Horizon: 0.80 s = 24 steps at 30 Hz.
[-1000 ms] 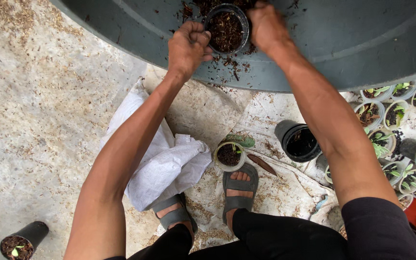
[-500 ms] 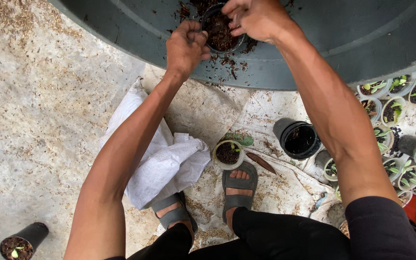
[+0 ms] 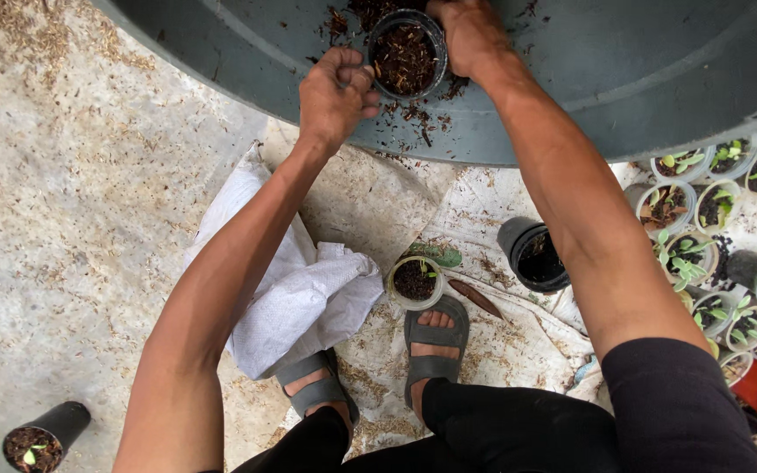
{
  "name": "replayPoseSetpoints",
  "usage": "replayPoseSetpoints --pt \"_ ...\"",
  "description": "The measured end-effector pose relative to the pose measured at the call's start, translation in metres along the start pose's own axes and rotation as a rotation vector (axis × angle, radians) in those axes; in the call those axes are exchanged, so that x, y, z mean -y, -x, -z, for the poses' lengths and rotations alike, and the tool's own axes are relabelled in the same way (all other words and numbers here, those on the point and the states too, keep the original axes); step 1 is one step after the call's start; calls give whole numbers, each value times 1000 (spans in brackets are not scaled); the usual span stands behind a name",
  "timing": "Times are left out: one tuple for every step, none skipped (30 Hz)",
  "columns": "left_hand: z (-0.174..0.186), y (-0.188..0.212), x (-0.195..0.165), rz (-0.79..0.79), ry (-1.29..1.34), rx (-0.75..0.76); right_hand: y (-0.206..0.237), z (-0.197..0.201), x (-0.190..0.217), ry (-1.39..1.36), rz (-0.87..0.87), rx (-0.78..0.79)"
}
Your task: The person sits at a large tub of potting soil and fills small plastic pots with soil by hand. They place seedlings into the soil, press soil around each seedling, and set the finished pots aside with the other potted plants.
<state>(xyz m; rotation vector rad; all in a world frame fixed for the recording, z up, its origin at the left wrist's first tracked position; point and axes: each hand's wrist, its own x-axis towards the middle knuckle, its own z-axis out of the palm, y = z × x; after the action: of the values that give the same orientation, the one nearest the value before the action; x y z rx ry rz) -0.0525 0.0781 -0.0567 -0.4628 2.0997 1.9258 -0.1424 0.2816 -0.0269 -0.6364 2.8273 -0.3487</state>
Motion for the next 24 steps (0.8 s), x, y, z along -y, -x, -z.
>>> replayPoseSetpoints --pt "3 -1 0 -1 7 -10 -3 0 -4 -90 -119 22" --pt "5 0 1 2 11 -16 -4 1 -10 -184 -244 47" --pt "6 2 2 8 16 -17 -3 -2 -18 -276 -373 76" --pt "7 2 3 19 10 -20 -4 2 -28 -428 -377 130" --pt "9 1 2 27 5 -27 -8 10 -38 -578 -376 181" --pt "11 -1 1 34 0 -35 -11 14 -43 -727 -372 233" --pt "11 -3 0 29 -1 -30 -12 15 -44 -770 -307 289" --pt "11 -5 -1 25 -3 -25 -11 17 -45 -814 -243 346" --pt "9 -5 -2 23 -7 -17 -8 21 -44 -858 -180 402" --pt "7 -6 -3 26 5 -21 -5 20 -39 -709 -127 344" --pt "3 -7 -4 28 17 -20 -4 16 -29 -559 -78 284" --pt "0 -7 -5 29 28 -17 -2 14 -20 -408 -33 223" --pt "-3 -8 -5 14 14 -21 0 13 -13 -391 12 168" --pt "-5 -7 -5 -1 0 -27 3 12 -7 -374 58 114" --pt "-6 -7 -5 -14 -15 -36 5 12 -3 -358 106 62" --pt "-7 -7 -5 1 -15 -32 6 13 -2 -409 29 76" --pt "-7 -8 -5 14 -12 -35 6 15 -4 -457 -42 92" --pt "-6 -8 -5 27 -9 -41 7 16 -5 -505 -110 109" --pt "-5 -8 -4 20 -2 -41 8 16 -8 -494 -97 103" --pt "-4 -8 -4 13 3 -38 10 16 -10 -484 -86 97" --pt "-4 -7 -5 5 7 -34 12 14 -12 -474 -77 88" --pt "-4 -7 -5 -3 -4 -41 13 13 -14 -496 -68 72" --pt "-5 -6 -6 -10 -18 -44 15 11 -15 -519 -62 55" --pt "-6 -6 -7 -20 -32 -45 16 9 -16 -543 -58 35"
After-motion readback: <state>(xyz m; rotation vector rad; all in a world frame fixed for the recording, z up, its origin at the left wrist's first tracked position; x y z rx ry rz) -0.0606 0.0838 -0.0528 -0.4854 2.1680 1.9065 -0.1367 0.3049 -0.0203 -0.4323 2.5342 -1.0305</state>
